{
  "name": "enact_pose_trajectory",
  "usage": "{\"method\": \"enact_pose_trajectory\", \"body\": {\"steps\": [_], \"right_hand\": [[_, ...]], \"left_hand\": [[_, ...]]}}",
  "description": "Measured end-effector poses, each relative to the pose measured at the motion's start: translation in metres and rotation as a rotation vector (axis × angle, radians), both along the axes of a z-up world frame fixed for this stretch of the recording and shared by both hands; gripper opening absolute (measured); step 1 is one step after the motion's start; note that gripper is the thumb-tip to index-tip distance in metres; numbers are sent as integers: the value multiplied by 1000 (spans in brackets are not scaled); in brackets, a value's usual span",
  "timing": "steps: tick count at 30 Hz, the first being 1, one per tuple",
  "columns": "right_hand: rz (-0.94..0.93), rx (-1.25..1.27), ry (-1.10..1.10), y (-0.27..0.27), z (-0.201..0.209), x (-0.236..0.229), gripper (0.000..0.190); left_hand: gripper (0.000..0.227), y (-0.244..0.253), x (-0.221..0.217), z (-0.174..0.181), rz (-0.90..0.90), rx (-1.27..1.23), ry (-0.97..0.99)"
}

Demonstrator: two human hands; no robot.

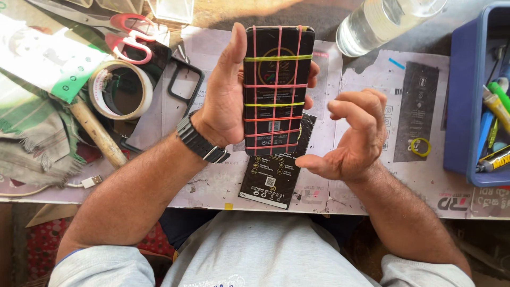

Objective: The person holds a smartphone secured with rubber bands and wraps a black protective sheet around it. They adjust the sheet to cover the phone and then place the wrapped device on the table.

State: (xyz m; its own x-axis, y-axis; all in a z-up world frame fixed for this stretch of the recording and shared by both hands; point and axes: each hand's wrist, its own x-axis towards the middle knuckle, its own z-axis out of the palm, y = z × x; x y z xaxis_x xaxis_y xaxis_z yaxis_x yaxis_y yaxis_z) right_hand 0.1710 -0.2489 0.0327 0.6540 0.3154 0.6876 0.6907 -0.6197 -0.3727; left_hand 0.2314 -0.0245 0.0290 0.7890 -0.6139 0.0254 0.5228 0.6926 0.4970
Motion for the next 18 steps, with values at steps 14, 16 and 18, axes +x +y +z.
{"method": "enact_pose_trajectory", "body": {"steps": [14,16,18], "right_hand": [[49,12,22,-2,-7,0,74],[57,8,17,-2,-8,1,73],[65,10,14,-3,-10,1,72]], "left_hand": [[91,5,2,0,-15,82,-115],[90,5,2,-1,4,96,-144],[90,3,2,-3,27,105,-162]]}}
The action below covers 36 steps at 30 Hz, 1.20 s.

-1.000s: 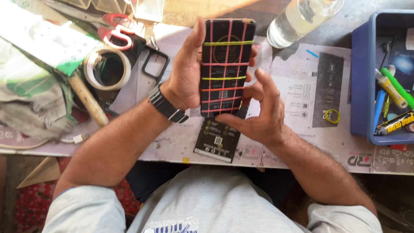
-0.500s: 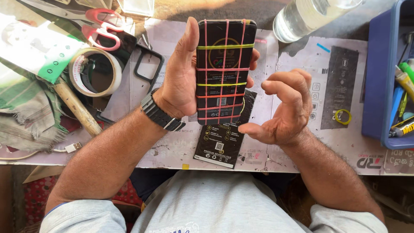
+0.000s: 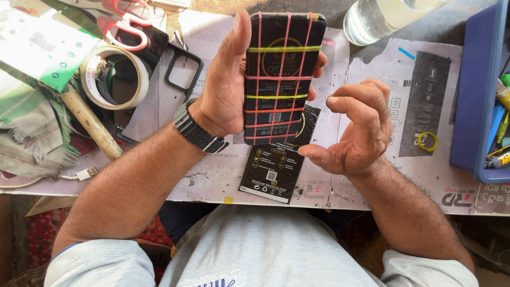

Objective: The person holds a smartphone secured with rubber bands and wraps a black protective sheet around it. They adjust the sheet to cover the phone and then place the wrapped device on the table.

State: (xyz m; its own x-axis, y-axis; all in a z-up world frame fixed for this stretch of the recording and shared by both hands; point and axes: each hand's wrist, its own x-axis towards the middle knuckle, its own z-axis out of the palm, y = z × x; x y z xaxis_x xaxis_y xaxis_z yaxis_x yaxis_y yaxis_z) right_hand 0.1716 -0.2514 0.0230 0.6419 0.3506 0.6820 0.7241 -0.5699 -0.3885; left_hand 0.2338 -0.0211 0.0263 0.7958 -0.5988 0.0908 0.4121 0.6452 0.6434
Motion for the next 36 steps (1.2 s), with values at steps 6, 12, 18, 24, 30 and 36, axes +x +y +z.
{"method": "enact_pose_trajectory", "body": {"steps": [6,12,18,24,30,36], "right_hand": [[9,28,-11,1,-4,2,68],[9,31,9,0,-5,0,63],[3,53,35,-1,-6,-2,58],[-4,180,9,4,-6,4,50],[-82,251,43,-15,0,-12,46],[-65,336,279,5,-1,-68,45]], "left_hand": [[88,-1,0,-4,34,10,-41],[88,0,0,-5,38,3,-1],[86,-3,-1,-2,42,-20,15],[80,0,-8,-10,-53,-115,139],[79,9,-39,-41,-101,-121,165],[80,10,-18,-45,-117,-74,61]]}}
